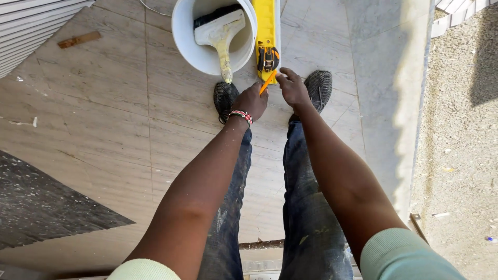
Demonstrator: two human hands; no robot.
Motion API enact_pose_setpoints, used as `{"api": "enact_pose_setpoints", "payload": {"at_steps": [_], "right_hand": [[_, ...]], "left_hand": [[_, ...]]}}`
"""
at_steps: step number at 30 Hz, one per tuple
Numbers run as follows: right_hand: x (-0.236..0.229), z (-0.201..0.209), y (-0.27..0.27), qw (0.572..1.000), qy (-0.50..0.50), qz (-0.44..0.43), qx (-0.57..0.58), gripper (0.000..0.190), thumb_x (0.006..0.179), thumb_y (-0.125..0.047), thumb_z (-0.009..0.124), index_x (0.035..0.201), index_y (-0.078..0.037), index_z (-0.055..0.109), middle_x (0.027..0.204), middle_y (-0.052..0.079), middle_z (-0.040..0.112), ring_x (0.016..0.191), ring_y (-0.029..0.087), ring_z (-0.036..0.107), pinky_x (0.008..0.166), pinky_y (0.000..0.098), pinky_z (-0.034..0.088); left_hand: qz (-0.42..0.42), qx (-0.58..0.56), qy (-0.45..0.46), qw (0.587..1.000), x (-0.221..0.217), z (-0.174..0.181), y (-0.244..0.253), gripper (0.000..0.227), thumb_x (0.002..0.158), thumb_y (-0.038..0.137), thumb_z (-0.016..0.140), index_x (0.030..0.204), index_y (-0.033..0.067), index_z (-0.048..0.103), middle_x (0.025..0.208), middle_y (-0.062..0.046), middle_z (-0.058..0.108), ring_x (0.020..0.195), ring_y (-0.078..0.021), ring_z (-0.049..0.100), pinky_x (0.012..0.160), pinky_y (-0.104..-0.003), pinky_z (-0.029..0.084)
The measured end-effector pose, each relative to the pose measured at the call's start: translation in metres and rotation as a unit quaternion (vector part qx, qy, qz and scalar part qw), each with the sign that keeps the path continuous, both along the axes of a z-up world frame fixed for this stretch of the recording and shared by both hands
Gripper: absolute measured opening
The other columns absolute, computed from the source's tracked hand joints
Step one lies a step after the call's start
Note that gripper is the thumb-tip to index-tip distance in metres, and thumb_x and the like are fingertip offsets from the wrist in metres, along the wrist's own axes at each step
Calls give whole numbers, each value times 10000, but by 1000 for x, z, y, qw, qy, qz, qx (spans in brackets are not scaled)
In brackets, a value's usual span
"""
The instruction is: Applying adhesive to the side panel of a furniture piece using a large brush, dipping the brush into a bucket of adhesive repeatedly.
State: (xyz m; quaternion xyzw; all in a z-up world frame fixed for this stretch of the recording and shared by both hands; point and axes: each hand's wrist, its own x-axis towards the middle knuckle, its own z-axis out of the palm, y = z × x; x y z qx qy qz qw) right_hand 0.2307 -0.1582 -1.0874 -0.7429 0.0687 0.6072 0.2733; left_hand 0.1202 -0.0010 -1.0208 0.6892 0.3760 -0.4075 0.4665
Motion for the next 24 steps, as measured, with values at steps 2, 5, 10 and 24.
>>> {"api": "enact_pose_setpoints", "payload": {"at_steps": [2, 5, 10, 24], "right_hand": [[17, 57, 17, 978, 56, -198, 31, 649, 1157, -623, 707, 1562, -121, 771, 1246, 135, 823, 1132, 252, 820, 1024, 438, 677], [24, 76, 26, 948, 148, -268, 83, 749, 1152, -704, 645, 1562, -81, 708, 1219, 74, 765, 1051, 170, 721, 992, 308, 606], [27, 15, 32, 990, -61, -121, 35, 314, 1125, -350, 618, 1284, -168, 817, 898, -2, 855, 915, 188, 825, 893, 364, 635], [50, -32, 56, 992, -83, 84, -39, 644, 1134, -183, 616, 1772, -240, 551, 1591, 185, 575, 1432, 438, 675, 1171, 576, 598]], "left_hand": [[-2, 9, 9, 1000, 15, -10, -18, 482, 1236, 474, 500, 1531, 145, 693, 1306, -185, 867, 1235, -411, 863, 980, -535, 707], [41, -22, -10, 999, 35, -1, -38, 603, 1203, 357, 598, 1713, 58, 479, 1560, -313, 725, 1460, -519, 747, 1209, -630, 644], [24, -34, 61, 997, 31, 24, -39, 967, 1160, 433, 600, 1884, 0, 128, 1802, -377, 447, 1562, -580, 644, 1292, -666, 588], [184, 6, 127, 975, -127, 119, 43, 554, 1106, 509, 599, 1530, 179, 734, 1479, -117, 837, 1397, -334, 788, 1102, -516, 640]]}}
